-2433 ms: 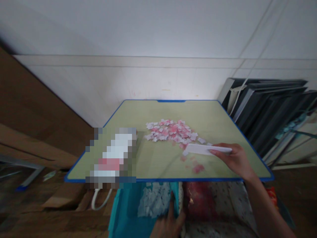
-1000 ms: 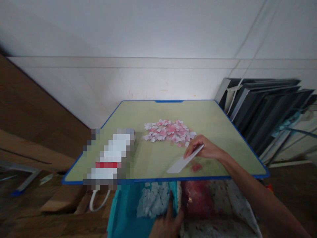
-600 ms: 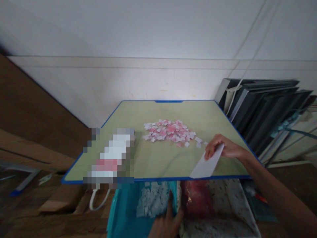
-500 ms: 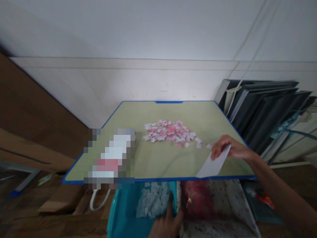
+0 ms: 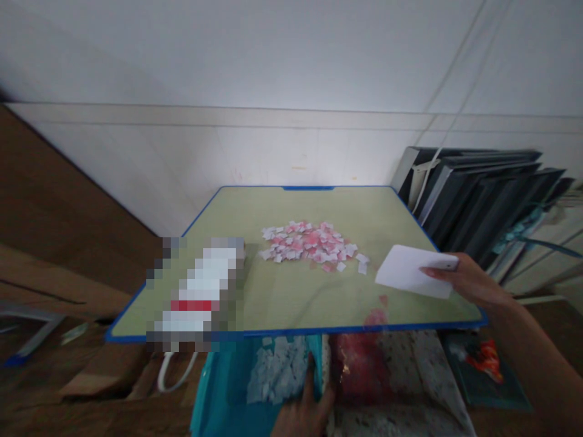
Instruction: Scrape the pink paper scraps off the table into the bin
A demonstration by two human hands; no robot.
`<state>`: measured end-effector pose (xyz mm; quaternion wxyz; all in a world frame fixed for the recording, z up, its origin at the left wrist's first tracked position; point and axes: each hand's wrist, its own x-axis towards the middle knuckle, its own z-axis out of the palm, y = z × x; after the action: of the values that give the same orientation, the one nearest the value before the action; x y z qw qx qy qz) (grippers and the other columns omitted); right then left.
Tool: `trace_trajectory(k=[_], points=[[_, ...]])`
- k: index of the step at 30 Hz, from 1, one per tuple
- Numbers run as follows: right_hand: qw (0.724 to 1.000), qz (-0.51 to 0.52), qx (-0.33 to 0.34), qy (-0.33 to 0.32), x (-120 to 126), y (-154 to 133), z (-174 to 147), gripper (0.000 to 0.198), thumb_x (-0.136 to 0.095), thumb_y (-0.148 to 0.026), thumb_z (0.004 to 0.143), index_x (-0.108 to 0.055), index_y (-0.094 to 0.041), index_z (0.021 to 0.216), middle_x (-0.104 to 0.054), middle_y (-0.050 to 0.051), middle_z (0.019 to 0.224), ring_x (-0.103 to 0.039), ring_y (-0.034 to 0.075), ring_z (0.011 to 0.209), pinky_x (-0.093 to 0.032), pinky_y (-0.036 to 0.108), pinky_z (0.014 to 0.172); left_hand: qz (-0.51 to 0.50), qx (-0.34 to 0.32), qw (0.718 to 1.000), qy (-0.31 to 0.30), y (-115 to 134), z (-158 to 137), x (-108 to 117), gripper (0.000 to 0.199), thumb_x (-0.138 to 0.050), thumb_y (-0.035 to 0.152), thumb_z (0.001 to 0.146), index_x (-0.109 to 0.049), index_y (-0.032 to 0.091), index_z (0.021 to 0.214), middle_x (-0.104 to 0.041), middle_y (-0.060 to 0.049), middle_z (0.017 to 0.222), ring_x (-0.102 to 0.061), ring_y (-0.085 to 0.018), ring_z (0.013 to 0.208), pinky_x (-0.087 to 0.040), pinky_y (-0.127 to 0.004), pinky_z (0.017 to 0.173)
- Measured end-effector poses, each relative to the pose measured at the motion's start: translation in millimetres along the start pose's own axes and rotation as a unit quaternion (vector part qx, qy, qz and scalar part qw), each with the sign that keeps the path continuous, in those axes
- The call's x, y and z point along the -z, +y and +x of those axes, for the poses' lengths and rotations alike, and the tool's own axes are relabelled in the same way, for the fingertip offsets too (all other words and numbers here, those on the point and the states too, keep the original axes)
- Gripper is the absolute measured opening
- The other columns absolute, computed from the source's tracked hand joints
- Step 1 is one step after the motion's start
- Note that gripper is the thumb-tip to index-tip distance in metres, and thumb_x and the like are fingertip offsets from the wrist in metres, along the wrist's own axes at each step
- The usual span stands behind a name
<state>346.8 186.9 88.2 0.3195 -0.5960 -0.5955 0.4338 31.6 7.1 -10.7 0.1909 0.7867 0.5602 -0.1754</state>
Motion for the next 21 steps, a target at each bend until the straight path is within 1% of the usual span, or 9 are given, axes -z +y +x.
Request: trace_trajectory(k=[3, 5, 7, 9, 12, 15, 19, 21], points=[[0.998, 0.052, -0.033, -0.003, -7.0, 5.2, 6.3, 0.032, -0.072, -0.037, 0.054, -0.067, -0.011, 0.073, -0.068, 0.006, 0.066, -0.059, 0.020, 0.055, -0.045, 0.029, 0.050, -0.005, -0.002, 1.000, 0.011, 0.4, -1.0, 0.1, 0.064, -0.052, 0.037, 0.076, -0.021, 0.032, 0.132, -0.018, -0.023, 0.137, -0.062, -0.027, 0.073, -0.050, -0.041, 0.062], [0.999, 0.050, -0.015, -0.010, -16.2, 1.0, 13.5, 0.032, -0.073, -0.036, 0.053, -0.067, -0.011, 0.071, -0.067, 0.006, 0.063, -0.058, 0.018, 0.053, -0.044, 0.028, 0.048, -0.008, 0.001, 1.000, 0.009, 0.6, -1.1, -0.2, 0.069, -0.053, 0.043, 0.075, -0.018, 0.032, 0.133, -0.018, -0.024, 0.137, -0.062, -0.028, 0.074, -0.050, -0.041, 0.062], [0.999, 0.041, 0.005, -0.031, -27.1, -6.7, 21.1, 0.033, -0.073, -0.037, 0.053, -0.066, -0.010, 0.071, -0.066, 0.005, 0.063, -0.057, 0.017, 0.053, -0.043, 0.027, 0.049, -0.004, 0.006, 1.000, 0.005, 0.8, -0.7, -0.7, 0.078, -0.054, 0.051, 0.070, -0.013, 0.032, 0.134, -0.016, -0.026, 0.136, -0.062, -0.029, 0.073, -0.049, -0.043, 0.061], [0.998, 0.037, 0.014, -0.053, -37.3, -15.2, 26.9, 0.034, -0.073, -0.036, 0.053, -0.066, -0.009, 0.072, -0.065, 0.005, 0.062, -0.057, 0.016, 0.053, -0.043, 0.026, 0.049, -0.003, 0.007, 1.000, -0.001, 1.0, -0.2, -0.9, 0.082, -0.054, 0.053, 0.069, -0.010, 0.031, 0.134, -0.015, -0.027, 0.136, -0.062, -0.030, 0.073, -0.049, -0.043, 0.062], [0.995, 0.031, 0.021, -0.087, -47.3, -26.1, 29.3, 0.033, -0.073, -0.035, 0.053, -0.065, -0.008, 0.071, -0.064, 0.004, 0.061, -0.054, 0.014, 0.053, -0.041, 0.025, 0.048, -0.008, 0.012, 1.000, -0.010, 1.0, -0.1, 0.1, 0.081, -0.057, 0.047, 0.070, -0.010, 0.031, 0.134, -0.013, -0.026, 0.137, -0.061, -0.030, 0.075, -0.048, -0.043, 0.064], [0.993, 0.021, 0.027, -0.117, -50.3, -32.8, 24.1, 0.031, -0.072, -0.035, 0.054, -0.065, -0.008, 0.068, -0.061, 0.003, 0.057, -0.052, 0.013, 0.051, -0.038, 0.024, 0.047, -0.019, 0.014, 1.000, -0.021, 0.6, -0.9, 2.9, 0.076, -0.058, 0.036, 0.071, -0.015, 0.032, 0.134, -0.014, -0.023, 0.138, -0.061, -0.030, 0.078, -0.048, -0.042, 0.066], [0.986, -0.004, 0.038, -0.160, -51.4, -34.3, 10.6, 0.029, -0.070, -0.036, 0.057, -0.062, -0.008, 0.063, -0.055, -0.001, 0.051, -0.045, 0.009, 0.047, -0.033, 0.021, 0.043, -0.027, 0.023, 0.999, -0.034, 1.2, -2.1, 7.8, 0.068, -0.057, 0.028, 0.071, -0.025, 0.033, 0.131, -0.019, -0.018, 0.139, -0.060, -0.029, 0.083, -0.048, -0.040, 0.069], [0.982, -0.023, 0.044, -0.181, -52.8, -32.9, 3.2, 0.029, -0.068, -0.037, 0.059, -0.060, -0.009, 0.060, -0.051, -0.002, 0.049, -0.041, 0.008, 0.046, -0.029, 0.021, 0.042, -0.030, 0.021, 0.999, -0.029, 1.9, -2.6, 9.4, 0.068, -0.057, 0.026, 0.071, -0.026, 0.032, 0.130, -0.019, -0.017, 0.139, -0.059, -0.029, 0.085, -0.048, -0.040, 0.070]])
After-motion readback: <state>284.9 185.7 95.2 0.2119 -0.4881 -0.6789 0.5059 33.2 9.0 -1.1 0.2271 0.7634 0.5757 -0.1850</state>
